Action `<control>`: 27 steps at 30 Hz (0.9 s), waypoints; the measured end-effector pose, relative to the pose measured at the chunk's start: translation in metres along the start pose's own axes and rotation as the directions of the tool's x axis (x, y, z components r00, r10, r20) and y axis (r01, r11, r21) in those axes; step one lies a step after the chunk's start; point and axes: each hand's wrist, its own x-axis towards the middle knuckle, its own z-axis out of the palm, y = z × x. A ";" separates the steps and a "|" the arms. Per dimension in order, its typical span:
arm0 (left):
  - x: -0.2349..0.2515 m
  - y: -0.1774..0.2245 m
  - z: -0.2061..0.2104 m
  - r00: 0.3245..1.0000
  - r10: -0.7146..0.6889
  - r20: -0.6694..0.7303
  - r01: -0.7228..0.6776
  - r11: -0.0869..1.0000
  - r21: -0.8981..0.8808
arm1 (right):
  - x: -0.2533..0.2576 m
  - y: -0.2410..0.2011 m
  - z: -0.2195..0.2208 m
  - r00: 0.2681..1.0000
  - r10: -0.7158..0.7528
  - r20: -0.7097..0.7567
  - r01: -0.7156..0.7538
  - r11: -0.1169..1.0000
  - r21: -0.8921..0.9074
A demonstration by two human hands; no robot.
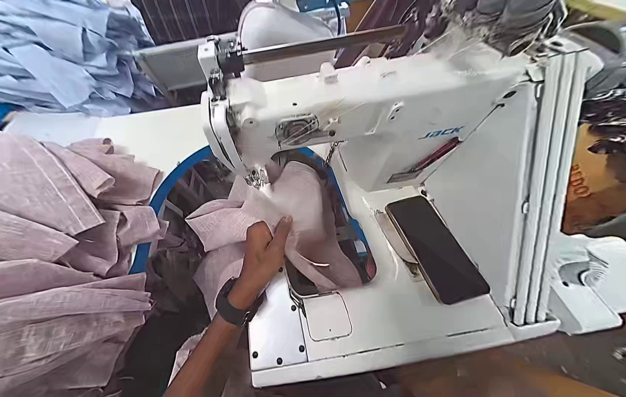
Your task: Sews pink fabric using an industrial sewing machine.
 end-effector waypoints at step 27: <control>-0.023 -0.036 -0.097 0.950 -0.111 -0.292 0.217 0.907 0.360 | 0.190 0.000 0.066 0.853 -0.200 -0.483 -0.226 0.691 -0.686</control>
